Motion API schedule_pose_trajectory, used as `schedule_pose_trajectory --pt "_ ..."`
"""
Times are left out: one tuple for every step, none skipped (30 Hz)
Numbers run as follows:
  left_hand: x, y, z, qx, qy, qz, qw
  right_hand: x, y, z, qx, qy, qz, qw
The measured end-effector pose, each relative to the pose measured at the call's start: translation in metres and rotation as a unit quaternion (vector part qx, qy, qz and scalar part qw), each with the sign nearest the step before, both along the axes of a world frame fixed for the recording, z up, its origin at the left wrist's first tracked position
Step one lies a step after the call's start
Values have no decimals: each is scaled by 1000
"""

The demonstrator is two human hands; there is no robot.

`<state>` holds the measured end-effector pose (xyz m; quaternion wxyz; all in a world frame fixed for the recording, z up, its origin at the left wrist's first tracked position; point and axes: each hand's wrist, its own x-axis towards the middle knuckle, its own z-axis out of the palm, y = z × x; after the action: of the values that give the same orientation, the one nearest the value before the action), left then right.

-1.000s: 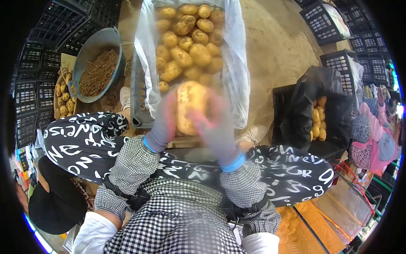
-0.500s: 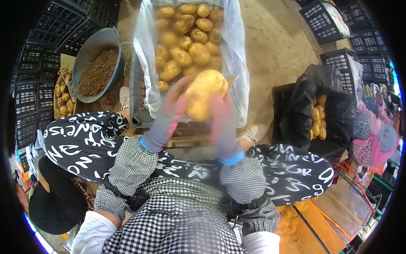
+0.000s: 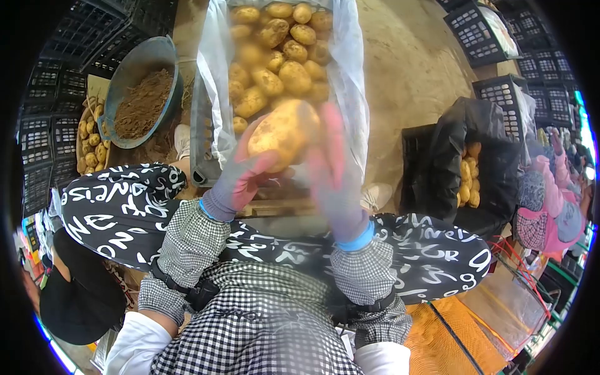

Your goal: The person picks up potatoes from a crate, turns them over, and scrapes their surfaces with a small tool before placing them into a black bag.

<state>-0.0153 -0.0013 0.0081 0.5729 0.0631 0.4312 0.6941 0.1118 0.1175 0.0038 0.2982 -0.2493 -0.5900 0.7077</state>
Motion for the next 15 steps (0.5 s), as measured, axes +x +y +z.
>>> schedule_pose_trajectory --pt "1 0 1 -9 -3 0 1000 0 2 -3 48 -35 36 998" --pt "2 -1 2 -18 -6 -1 1000 1 1 -4 74 -46 55 995" --pt "2 -1 3 -27 -7 -2 1000 3 0 -5 101 -56 74 991" --pt "2 -1 0 -28 -3 2 1000 4 -1 -5 127 -64 92 986" --pt "2 -2 -4 -29 0 6 1000 6 -1 -7 178 -89 111 974" --pt "3 -1 -4 -30 3 9 1000 6 -1 -6 147 -81 105 980" --pt "3 0 -4 -33 -5 4 999 7 -1 -6 117 -71 98 986" --pt "3 1 -1 -36 -14 -1 999 5 -2 -3 3 -26 65 998" --pt "3 2 0 -39 -23 -5 999 5 -4 -3 4 -25 64 998" --pt "4 1 -1 -32 -27 4 999 5 -5 -2 5 -24 62 998" --pt "4 1 -3 -22 -32 12 999 8 -6 -2 121 -67 91 986" --pt "5 1 -5 -13 -36 21 999 8 -6 -2 175 -83 87 977" --pt "4 1 -5 -16 -32 15 999 8 -6 -1 228 -99 81 965" --pt "2 0 -6 -18 -28 10 999 5 -5 -1 221 -89 43 970" --pt "2 0 -6 -20 -24 5 999 4 -4 0 214 -79 5 974"
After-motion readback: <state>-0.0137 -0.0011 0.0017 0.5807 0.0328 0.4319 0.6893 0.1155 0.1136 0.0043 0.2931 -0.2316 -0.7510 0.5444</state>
